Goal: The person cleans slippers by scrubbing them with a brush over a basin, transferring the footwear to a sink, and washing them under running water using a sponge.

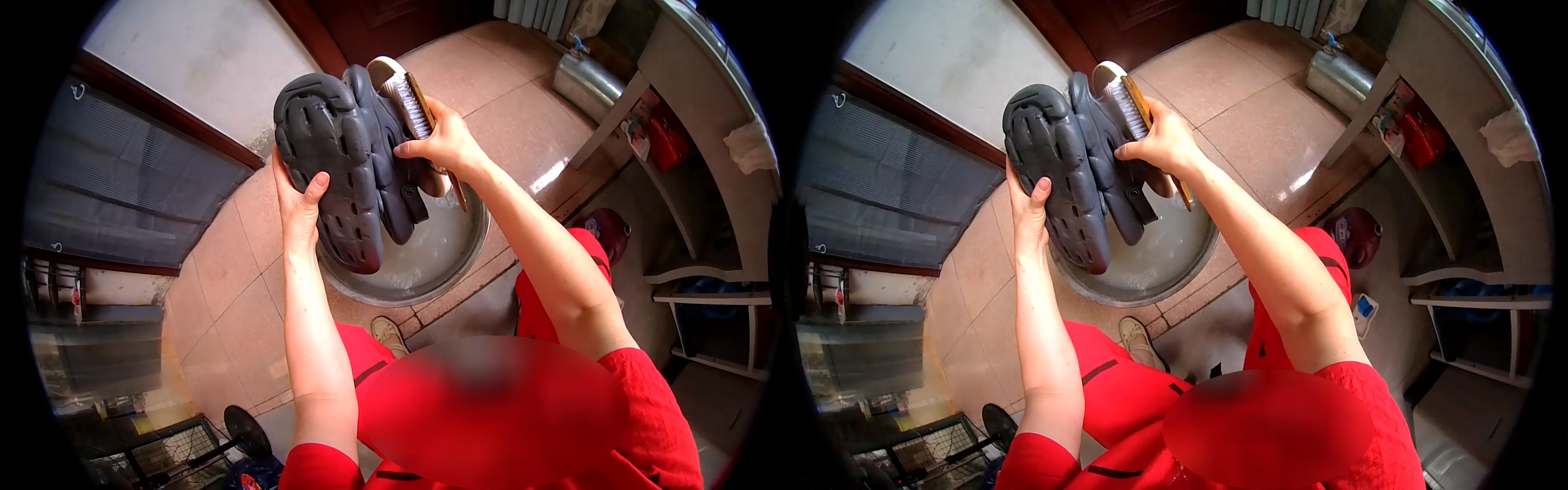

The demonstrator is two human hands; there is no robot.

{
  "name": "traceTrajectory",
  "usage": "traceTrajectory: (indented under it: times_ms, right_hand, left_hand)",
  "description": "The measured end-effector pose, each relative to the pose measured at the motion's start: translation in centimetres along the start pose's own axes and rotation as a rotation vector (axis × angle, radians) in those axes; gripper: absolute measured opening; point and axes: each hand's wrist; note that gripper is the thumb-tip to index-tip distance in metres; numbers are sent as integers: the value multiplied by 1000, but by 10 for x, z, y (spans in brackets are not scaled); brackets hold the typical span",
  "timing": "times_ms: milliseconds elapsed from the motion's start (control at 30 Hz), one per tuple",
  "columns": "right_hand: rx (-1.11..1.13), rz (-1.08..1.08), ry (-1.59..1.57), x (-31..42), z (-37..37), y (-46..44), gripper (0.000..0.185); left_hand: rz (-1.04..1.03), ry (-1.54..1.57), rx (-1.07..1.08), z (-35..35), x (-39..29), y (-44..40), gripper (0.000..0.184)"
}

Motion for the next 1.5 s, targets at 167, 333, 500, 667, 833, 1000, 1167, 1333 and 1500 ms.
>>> traceTrajectory:
  times_ms: [167, 333, 500, 667, 833, 1000, 1167, 1333, 1500]
  right_hand:
    - [10, -30, 15, 1, 0, 0, 91]
    - [5, -30, 25, 1, 0, 0, 91]
    - [5, -16, 35, 0, -1, -1, 90]
    - [9, -18, 27, 1, -1, -1, 90]
    - [4, -23, 28, 1, -1, 0, 90]
    - [15, -21, 31, 1, -1, -1, 90]
    - [21, -13, 33, -1, -1, -1, 90]
    - [26, -20, 31, -1, -2, -2, 90]
    - [26, -18, 29, -1, -2, -1, 89]
  left_hand:
    - [15, 4, -5, 0, 0, 1, 116]
    - [11, -13, -12, 0, 1, 1, 117]
    - [4, -11, -5, 0, -1, 1, 116]
    - [14, -10, -3, 2, 1, 1, 117]
    - [31, -21, -11, 2, 2, 2, 119]
    - [20, -22, -3, 2, 0, 1, 119]
    - [19, -34, -5, 2, -1, 2, 118]
    - [20, -28, 1, 2, -2, 2, 117]
    - [19, -31, -1, 4, 1, 0, 116]
Point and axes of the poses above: each hand's wrist, its own y-axis away from the middle knuckle, its own z-axis out of the back of the hand, x = y × z, and after that the axes turned 6 degrees about -x, right-handed
